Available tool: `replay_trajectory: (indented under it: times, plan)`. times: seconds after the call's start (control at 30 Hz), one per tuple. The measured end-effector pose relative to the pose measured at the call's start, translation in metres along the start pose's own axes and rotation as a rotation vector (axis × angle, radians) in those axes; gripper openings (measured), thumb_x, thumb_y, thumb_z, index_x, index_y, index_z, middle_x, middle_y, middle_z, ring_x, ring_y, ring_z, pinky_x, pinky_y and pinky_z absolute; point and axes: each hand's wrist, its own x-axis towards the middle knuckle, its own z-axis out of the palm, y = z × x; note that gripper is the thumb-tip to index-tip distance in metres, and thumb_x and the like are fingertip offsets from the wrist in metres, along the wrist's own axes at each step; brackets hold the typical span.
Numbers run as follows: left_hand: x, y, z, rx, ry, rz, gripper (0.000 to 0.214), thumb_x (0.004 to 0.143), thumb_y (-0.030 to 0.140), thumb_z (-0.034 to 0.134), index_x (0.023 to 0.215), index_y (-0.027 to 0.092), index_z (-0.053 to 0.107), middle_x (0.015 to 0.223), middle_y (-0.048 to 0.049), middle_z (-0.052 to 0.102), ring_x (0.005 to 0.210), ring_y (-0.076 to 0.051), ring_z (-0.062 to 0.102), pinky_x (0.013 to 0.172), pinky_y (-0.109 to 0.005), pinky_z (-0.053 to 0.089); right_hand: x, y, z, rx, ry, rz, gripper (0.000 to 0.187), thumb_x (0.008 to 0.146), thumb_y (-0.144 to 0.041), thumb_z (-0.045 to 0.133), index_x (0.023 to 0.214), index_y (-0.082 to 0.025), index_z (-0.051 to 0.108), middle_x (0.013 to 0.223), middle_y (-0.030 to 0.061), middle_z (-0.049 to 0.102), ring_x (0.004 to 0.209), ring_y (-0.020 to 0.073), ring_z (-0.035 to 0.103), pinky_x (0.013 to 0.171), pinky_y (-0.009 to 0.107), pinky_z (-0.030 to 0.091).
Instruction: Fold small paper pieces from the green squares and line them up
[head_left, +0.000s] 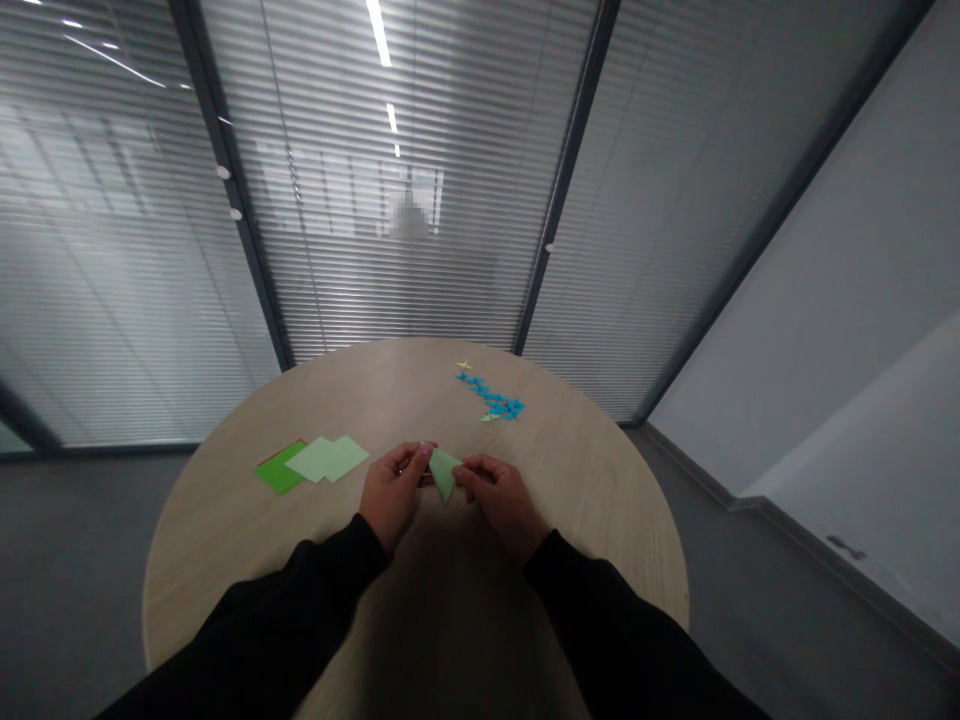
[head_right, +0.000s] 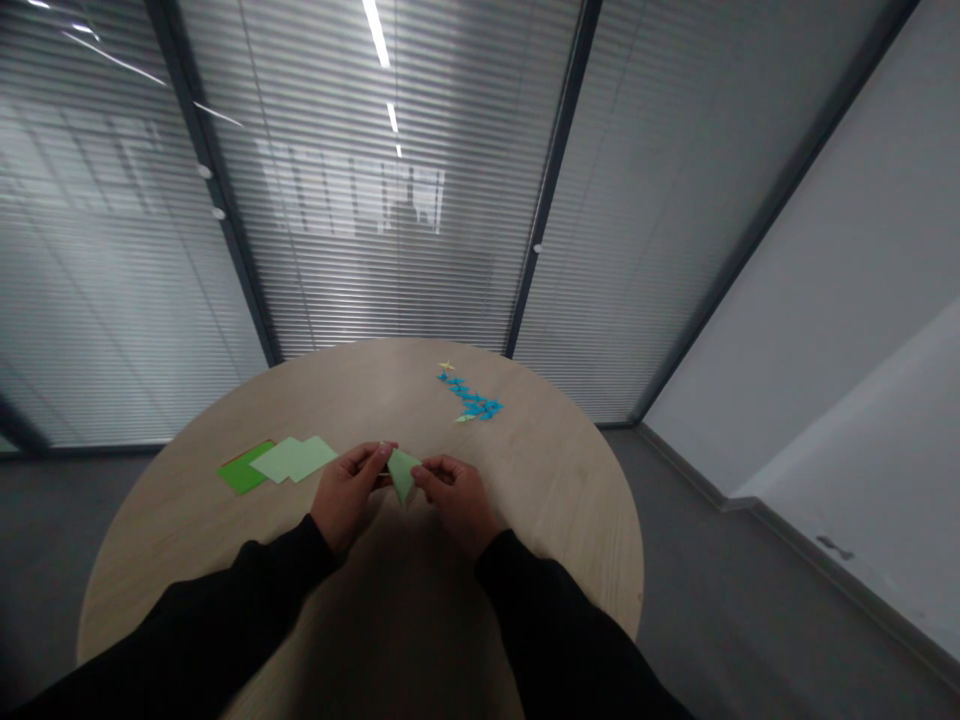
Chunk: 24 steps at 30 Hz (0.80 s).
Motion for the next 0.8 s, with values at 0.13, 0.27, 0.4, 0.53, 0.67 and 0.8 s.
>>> replay_trajectory:
  times: [0.13,0.27,0.4,0.53,0.67,0.8]
  plan:
    - [0.0006,-0.0017,-0.0002,0.011,-0.032,0.005,0.041,0.076,0.050,0.075,0.092,0.013,0.073,0.086,-0.0069,0.075,0.075,-0.018,0.069,0.075,-0.032,0.058,-0.0003,-0.0011,-0.0004,-0.023,-0.008,-0.008,0.026,0.076,-0.043,0.071,0.076,-0.017,0.066,0.063,-0.0024,0.055,0.058,0.0122,0.048,0.057,0.026,0.037]
    - [0.0023,-0.0036,-0.0024,0.078,-0.041,0.057,0.038,0.077,0.051,0.073,0.084,0.014,0.072,0.080,-0.0058,0.074,0.072,-0.018,0.067,0.073,-0.031,0.056,-0.0004,0.0001,0.0002,0.004,-0.018,-0.004,0.027,0.075,-0.043,0.072,0.078,-0.017,0.064,0.065,-0.0023,0.057,0.057,0.0118,0.048,0.056,0.025,0.037]
    - [0.0016,-0.0012,-0.0025,0.195,-0.056,0.094,0.036,0.078,0.052,0.072,0.079,0.015,0.071,0.074,-0.0043,0.073,0.069,-0.017,0.066,0.070,-0.030,0.054,0.0006,0.0035,0.0002,-0.014,-0.028,-0.031,0.026,0.076,-0.043,0.072,0.079,-0.017,0.065,0.064,-0.0029,0.055,0.055,0.0109,0.045,0.053,0.025,0.033]
    - [-0.0007,0.0005,0.0003,0.199,-0.112,0.058,0.039,0.082,0.055,0.066,0.085,0.016,0.069,0.072,-0.0026,0.071,0.067,-0.017,0.064,0.065,-0.028,0.051,0.0017,0.0027,-0.0005,-0.032,0.011,-0.063,0.027,0.075,-0.043,0.073,0.077,-0.017,0.067,0.064,-0.0015,0.057,0.056,0.0118,0.047,0.052,0.025,0.034]
    - [-0.0022,0.0008,0.0005,0.287,-0.215,0.009,0.040,0.082,0.055,0.065,0.078,0.015,0.068,0.066,-0.0020,0.069,0.059,-0.015,0.060,0.058,-0.026,0.046,0.0011,-0.0007,-0.0001,-0.014,0.048,-0.053,0.025,0.075,-0.043,0.072,0.075,-0.018,0.068,0.061,-0.0017,0.058,0.055,0.0123,0.048,0.052,0.025,0.036]
    - [-0.0029,0.0029,-0.0006,0.354,-0.204,0.009,0.041,0.084,0.056,0.063,0.073,0.016,0.066,0.064,-0.0030,0.069,0.056,-0.014,0.060,0.056,-0.026,0.045,0.0003,-0.0013,0.0005,-0.003,0.039,-0.048,0.026,0.075,-0.043,0.072,0.075,-0.017,0.069,0.063,-0.0001,0.062,0.056,0.0126,0.050,0.053,0.025,0.038]
